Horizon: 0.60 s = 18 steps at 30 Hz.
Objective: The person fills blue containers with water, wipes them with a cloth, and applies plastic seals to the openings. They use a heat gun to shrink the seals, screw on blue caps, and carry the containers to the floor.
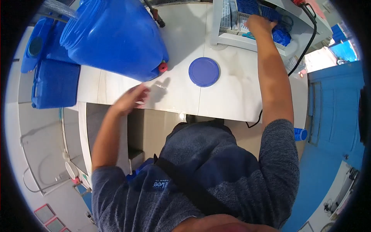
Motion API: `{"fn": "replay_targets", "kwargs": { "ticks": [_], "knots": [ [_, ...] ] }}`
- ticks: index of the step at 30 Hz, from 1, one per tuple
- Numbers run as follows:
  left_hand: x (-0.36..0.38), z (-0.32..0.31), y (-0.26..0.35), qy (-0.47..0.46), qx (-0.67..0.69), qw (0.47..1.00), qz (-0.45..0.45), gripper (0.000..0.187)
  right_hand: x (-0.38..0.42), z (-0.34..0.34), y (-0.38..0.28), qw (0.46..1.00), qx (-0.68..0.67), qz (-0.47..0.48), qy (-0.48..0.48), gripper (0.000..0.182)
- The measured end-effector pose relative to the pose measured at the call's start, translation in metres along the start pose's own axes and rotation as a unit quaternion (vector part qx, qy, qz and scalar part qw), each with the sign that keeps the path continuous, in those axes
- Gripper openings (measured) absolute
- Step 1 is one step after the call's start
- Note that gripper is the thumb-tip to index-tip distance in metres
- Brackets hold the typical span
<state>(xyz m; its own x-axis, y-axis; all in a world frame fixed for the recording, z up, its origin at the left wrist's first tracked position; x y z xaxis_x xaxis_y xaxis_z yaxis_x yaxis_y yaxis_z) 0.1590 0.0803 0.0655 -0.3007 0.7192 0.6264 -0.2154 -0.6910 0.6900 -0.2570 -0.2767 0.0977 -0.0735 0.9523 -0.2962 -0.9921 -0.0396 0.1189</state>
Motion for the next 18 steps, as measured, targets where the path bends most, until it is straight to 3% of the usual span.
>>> {"fn": "replay_targets", "kwargs": {
  "ticks": [2,4,6,7,9,14,17,18],
  "knots": [
    [-0.012,-0.066,0.010,-0.003,0.166,0.984,0.065,0.071,-0.003,0.010,0.004,0.999,-0.026,-0.028,0.026,0.037],
    [-0.039,-0.104,0.018,-0.028,0.360,0.925,0.118,0.073,0.004,0.032,0.008,0.996,-0.050,-0.058,0.050,0.035],
    [-0.060,-0.128,0.035,0.001,0.507,0.842,0.185,0.062,0.036,0.070,0.010,0.977,-0.177,-0.034,0.115,0.033],
    [-0.066,-0.135,0.043,0.004,0.512,0.840,0.179,0.062,0.050,0.080,0.009,0.962,-0.237,-0.029,0.135,0.032],
    [-0.078,-0.140,0.052,0.029,0.618,0.769,0.163,0.049,0.077,0.080,0.010,0.942,-0.271,0.001,0.196,0.037],
    [-0.102,-0.140,0.034,0.083,0.568,0.808,0.135,0.044,0.143,0.097,-0.002,0.932,-0.343,0.020,0.117,0.027],
    [-0.057,-0.153,0.051,0.109,0.557,0.810,0.149,0.045,0.169,0.090,-0.011,0.914,-0.362,0.087,0.160,0.027],
    [-0.033,-0.160,0.065,0.080,0.461,0.879,0.093,0.049,0.176,0.096,-0.015,0.917,-0.356,0.079,0.163,0.027]
  ]
}}
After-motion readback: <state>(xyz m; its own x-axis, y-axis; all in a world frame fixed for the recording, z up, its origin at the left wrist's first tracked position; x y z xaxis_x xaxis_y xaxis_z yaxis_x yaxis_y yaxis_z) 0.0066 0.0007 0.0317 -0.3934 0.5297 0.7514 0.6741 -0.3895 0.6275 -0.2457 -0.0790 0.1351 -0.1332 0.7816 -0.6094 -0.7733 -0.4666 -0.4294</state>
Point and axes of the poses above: each hand's wrist, its own x-axis away from the middle knuckle, its own z-axis out of the back of the hand, y = z × x, the point moved 2 cm from there along -x, towards the middle knuckle, and after that the axes turned 15 degrees about y, right-handed, at the moved point
